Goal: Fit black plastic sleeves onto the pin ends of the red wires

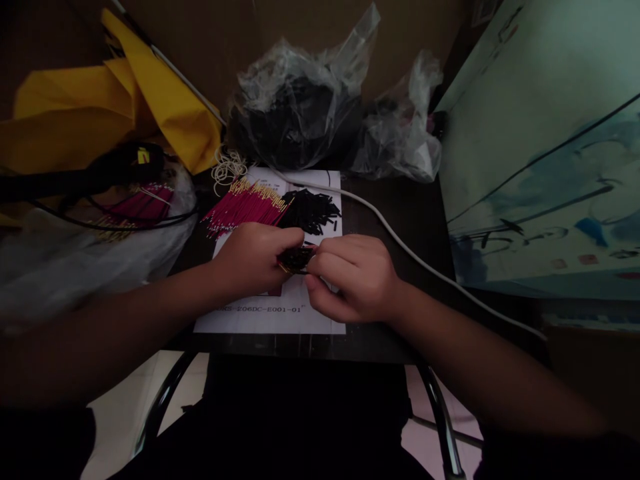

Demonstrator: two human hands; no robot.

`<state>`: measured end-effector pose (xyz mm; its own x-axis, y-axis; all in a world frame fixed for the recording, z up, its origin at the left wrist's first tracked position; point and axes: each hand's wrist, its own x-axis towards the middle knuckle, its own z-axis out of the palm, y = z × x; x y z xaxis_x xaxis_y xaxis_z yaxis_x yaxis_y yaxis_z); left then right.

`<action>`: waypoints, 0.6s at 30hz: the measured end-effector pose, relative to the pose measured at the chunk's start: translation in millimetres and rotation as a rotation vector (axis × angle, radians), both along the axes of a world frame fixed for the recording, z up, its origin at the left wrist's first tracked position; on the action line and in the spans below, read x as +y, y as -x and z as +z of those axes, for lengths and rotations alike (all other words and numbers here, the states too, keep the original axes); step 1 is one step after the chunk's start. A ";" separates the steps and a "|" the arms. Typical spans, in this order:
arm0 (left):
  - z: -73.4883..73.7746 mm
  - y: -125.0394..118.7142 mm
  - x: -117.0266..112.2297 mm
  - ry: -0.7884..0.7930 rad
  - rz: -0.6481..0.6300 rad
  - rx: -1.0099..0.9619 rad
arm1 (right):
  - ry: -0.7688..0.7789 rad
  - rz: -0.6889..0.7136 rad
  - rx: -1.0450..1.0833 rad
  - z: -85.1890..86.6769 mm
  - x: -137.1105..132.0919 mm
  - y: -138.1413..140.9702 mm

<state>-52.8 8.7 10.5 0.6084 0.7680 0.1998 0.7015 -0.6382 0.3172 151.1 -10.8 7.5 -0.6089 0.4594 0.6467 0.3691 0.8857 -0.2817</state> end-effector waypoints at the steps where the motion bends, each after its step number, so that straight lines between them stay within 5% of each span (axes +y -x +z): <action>1: 0.1 -0.4 0.3 0.006 0.001 0.008 | -0.001 -0.005 -0.010 -0.2 0.0 -0.4; 18: -0.2 -0.9 0.3 -0.028 0.008 0.087 | 0.011 -0.031 -0.093 -5.0 1.4 -1.3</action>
<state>-51.9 9.0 10.3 0.6180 0.7682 0.1673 0.7311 -0.6398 0.2370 152.4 -9.4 2.5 -0.6512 0.4860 0.5830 0.4216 0.8703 -0.2545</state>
